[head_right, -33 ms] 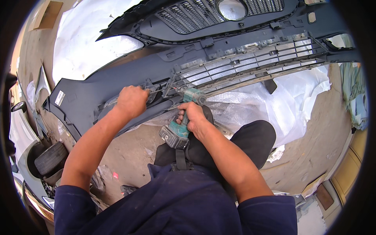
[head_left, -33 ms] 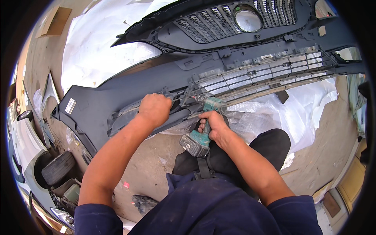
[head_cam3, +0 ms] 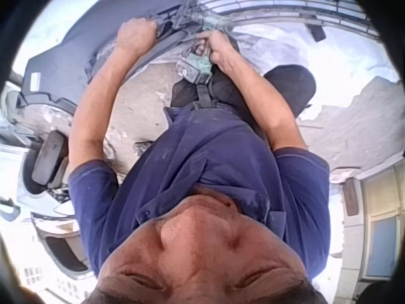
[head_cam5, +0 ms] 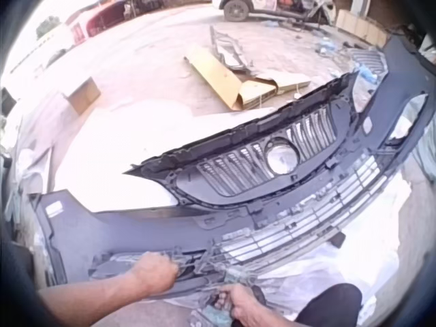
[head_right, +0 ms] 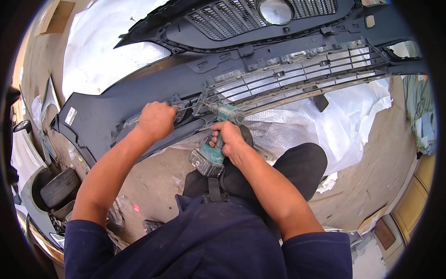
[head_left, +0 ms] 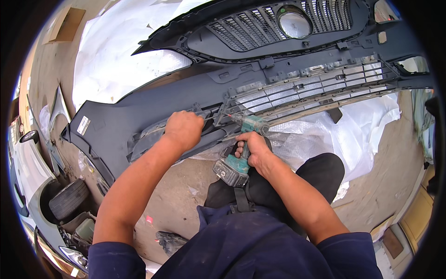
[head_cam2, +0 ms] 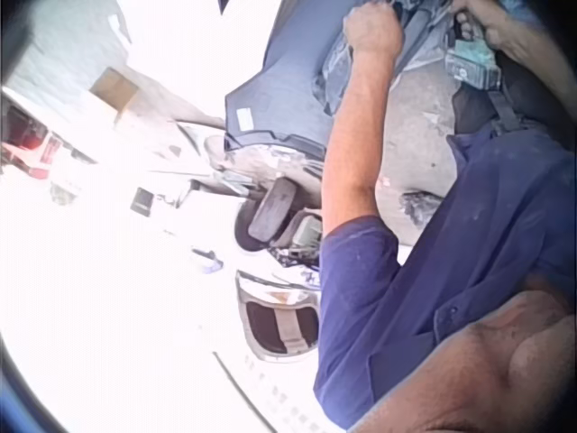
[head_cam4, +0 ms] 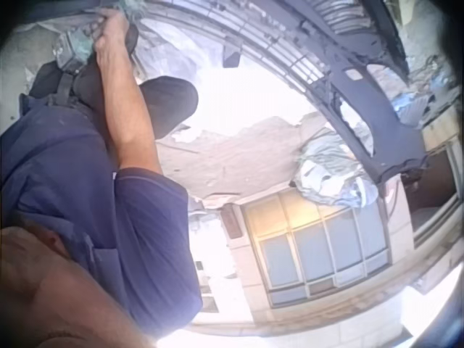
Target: The person uses a cordless drill to fasten screws into a car bumper assembly laid on a protective sheet. They then attach a metal bracket to the bumper and handle a separate metal trim piece.
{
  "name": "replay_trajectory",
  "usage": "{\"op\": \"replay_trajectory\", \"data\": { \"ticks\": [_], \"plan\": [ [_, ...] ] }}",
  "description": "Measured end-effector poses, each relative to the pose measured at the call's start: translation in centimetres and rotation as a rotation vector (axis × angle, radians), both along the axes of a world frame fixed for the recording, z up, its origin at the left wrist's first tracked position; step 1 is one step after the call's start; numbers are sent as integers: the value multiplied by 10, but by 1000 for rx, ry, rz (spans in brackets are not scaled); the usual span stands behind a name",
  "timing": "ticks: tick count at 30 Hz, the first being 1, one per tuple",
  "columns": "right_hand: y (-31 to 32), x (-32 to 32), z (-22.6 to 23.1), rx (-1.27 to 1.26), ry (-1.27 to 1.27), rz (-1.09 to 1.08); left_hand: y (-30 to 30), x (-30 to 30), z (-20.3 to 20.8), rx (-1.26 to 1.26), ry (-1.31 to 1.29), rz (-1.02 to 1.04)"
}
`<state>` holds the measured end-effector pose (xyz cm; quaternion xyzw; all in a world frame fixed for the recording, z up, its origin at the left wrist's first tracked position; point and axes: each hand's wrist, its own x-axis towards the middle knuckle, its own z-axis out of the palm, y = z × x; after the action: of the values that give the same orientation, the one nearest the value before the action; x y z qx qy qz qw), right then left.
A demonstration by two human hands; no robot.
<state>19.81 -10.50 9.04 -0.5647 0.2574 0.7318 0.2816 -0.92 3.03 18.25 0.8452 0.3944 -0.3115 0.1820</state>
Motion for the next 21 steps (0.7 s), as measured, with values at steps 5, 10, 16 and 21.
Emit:
{"op": "replay_trajectory", "data": {
  "ticks": [5, 10, 16, 21],
  "plan": [
    [3, -6, 6, -7, -17, 7, -2, -3, -1, -3, -5, 14],
    [5, -15, 8, -14, -74, 8, -1, -6, -6, -20, -11, -23],
    [6, -20, 2, -1, -67, 1, -1, -5, -8, 11, -16, -20],
    [9, -25, 6, 6, -82, 6, -1, 0, -3, -30, 14, -23]
  ]
}}
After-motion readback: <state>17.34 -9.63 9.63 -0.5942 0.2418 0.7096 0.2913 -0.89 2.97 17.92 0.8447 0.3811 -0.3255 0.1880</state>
